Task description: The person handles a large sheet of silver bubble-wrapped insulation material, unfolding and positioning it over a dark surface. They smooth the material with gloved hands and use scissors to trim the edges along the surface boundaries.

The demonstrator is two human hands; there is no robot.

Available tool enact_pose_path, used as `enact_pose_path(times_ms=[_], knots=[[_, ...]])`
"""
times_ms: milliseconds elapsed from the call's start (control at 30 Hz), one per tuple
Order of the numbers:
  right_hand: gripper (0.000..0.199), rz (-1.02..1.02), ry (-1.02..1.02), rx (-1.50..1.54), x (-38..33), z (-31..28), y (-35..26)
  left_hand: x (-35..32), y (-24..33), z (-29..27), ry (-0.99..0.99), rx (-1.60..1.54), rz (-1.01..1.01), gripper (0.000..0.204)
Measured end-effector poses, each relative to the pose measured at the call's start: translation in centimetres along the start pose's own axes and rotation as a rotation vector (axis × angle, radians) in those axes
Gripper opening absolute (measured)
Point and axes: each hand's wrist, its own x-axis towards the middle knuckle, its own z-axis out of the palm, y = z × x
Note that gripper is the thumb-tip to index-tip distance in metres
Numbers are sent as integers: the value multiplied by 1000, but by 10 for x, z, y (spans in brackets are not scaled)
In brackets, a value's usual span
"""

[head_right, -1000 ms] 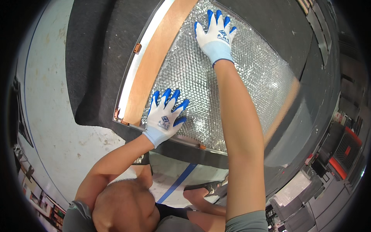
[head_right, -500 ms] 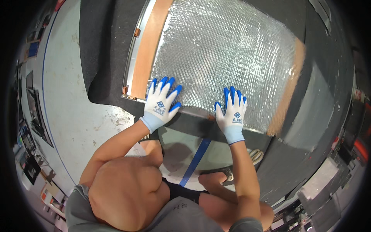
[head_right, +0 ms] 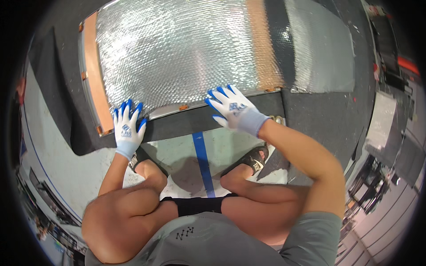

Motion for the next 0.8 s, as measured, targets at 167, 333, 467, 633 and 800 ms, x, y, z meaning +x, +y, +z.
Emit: enact_pose_path(times_ms=[167,333,467,633,800], knots=[[54,175,-69,80,-112,-20,35,-8,-7,-14,-138,58,81,71],[45,447,173,185,-174,12,23,1,-9,-64,-287,167,329,60],[43,688,187,408,-163,47,13,31,4,-107,-492,192,531,59],[34,621,408,533,-121,71,-9,118,54,-72,-320,50,547,57],[37,447,502,453,-99,73,-5,180,77,1,328,98,125,60]])
